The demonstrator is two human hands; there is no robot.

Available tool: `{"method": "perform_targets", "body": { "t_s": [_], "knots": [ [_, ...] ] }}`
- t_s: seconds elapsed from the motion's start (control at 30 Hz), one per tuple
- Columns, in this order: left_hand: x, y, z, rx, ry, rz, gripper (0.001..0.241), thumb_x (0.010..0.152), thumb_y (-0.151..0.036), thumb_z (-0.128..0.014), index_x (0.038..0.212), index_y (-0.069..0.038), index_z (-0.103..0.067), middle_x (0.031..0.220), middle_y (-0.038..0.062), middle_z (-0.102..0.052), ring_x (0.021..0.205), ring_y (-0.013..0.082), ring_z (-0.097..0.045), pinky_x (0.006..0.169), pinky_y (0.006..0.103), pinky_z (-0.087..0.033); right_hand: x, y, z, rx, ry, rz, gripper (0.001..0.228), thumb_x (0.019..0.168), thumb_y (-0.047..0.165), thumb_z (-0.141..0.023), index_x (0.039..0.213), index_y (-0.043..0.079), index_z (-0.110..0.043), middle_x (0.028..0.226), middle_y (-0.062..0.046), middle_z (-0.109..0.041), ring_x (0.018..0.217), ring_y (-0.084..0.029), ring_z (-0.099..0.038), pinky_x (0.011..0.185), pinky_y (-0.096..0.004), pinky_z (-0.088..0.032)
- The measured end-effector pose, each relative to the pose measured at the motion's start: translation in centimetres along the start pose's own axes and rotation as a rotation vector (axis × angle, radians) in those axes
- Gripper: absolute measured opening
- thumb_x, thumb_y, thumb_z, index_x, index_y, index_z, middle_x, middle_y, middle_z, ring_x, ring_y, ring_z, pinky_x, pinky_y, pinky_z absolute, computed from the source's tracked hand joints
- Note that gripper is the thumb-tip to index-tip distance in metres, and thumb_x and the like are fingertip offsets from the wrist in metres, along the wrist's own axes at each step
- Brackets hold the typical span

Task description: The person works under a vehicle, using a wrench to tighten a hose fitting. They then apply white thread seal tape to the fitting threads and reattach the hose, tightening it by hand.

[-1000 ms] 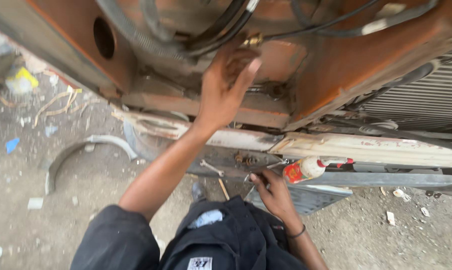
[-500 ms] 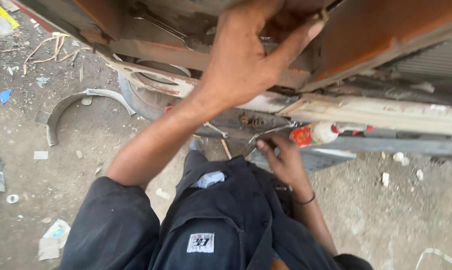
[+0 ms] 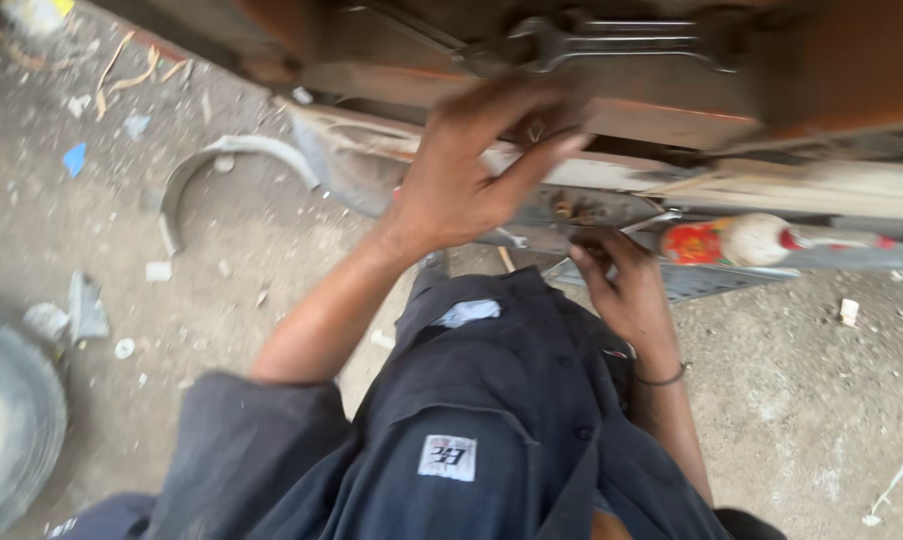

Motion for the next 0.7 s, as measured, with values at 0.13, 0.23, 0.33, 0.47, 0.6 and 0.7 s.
{"method": "perform_targets", "body": {
  "t_s": [0.13,0.23,0.33,0.47,0.6,0.7],
  "knots": [
    [-10.4,11.6,0.2,0.180,-0.194,0.482,0.018,0.100,-0.016,-0.075,0.112,-0.002,-0.072,0.095,0.012,-0.074,0.081,0.0223,-0.072,0.074,0.0325,-0.057,0.5,0.6,-1.4,-0.043,0.058,-0.029,0.017,0.099,0.014,-0.068,0.110,0.001,-0.069,0.098,-0.014,-0.074,0.076,-0.024,-0.071,0.067,-0.034,-0.054],
    [-17.9,18.6,0.3,0.486,-0.191,0.709,0.052,0.086,-0.017,-0.081,0.132,-0.004,-0.060,0.119,0.019,-0.065,0.099,0.0346,-0.067,0.084,0.0420,-0.056,0.8,1.0,-2.4,-0.142,0.121,-0.045,0.018,0.098,0.017,-0.068,0.108,0.002,-0.068,0.099,-0.016,-0.073,0.080,-0.030,-0.072,0.064,-0.038,-0.056],
    [-21.7,23.0,-0.1,0.715,-0.039,0.656,0.086,0.071,-0.015,-0.087,0.146,-0.003,-0.047,0.129,0.026,-0.052,0.113,0.0463,-0.055,0.093,0.0510,-0.048,1.2,1.6,-3.5,-0.226,0.160,0.004,0.018,0.097,0.019,-0.067,0.107,0.004,-0.068,0.095,-0.017,-0.073,0.085,-0.035,-0.073,0.072,-0.044,-0.056],
    [-21.8,25.3,-0.9,0.676,-0.001,0.711,0.086,0.071,-0.016,-0.087,0.145,-0.005,-0.046,0.130,0.023,-0.052,0.115,0.0441,-0.053,0.094,0.0511,-0.047,0.9,2.3,-4.7,-0.262,0.240,0.004,0.018,0.096,0.020,-0.067,0.106,0.005,-0.067,0.095,-0.015,-0.074,0.088,-0.038,-0.072,0.075,-0.047,-0.054],
    [-19.9,23.6,-0.9,0.641,-0.111,0.638,0.057,0.079,-0.016,-0.087,0.128,-0.008,-0.060,0.124,0.017,-0.058,0.112,0.0386,-0.058,0.093,0.0469,-0.050,0.4,2.8,-4.8,-0.277,0.260,0.022,0.019,0.095,0.020,-0.067,0.107,0.004,-0.067,0.098,-0.015,-0.074,0.090,-0.038,-0.071,0.075,-0.047,-0.054],
    [-17.2,19.3,-0.8,0.166,-0.345,0.695,0.051,0.083,-0.018,-0.086,0.127,-0.007,-0.063,0.117,0.012,-0.062,0.098,0.0255,-0.065,0.090,0.0389,-0.056,0.8,2.9,-4.6,-0.175,0.238,-0.101,0.020,0.095,0.018,-0.068,0.110,0.005,-0.068,0.097,-0.012,-0.075,0.084,-0.030,-0.073,0.073,-0.040,-0.056]
  ]
}}
Point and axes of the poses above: each hand's wrist, its own x-axis towards the middle knuckle, its own z-axis out of the back of the hand, y = z × x, the point moved 2 cm from there along x, towards the middle knuckle
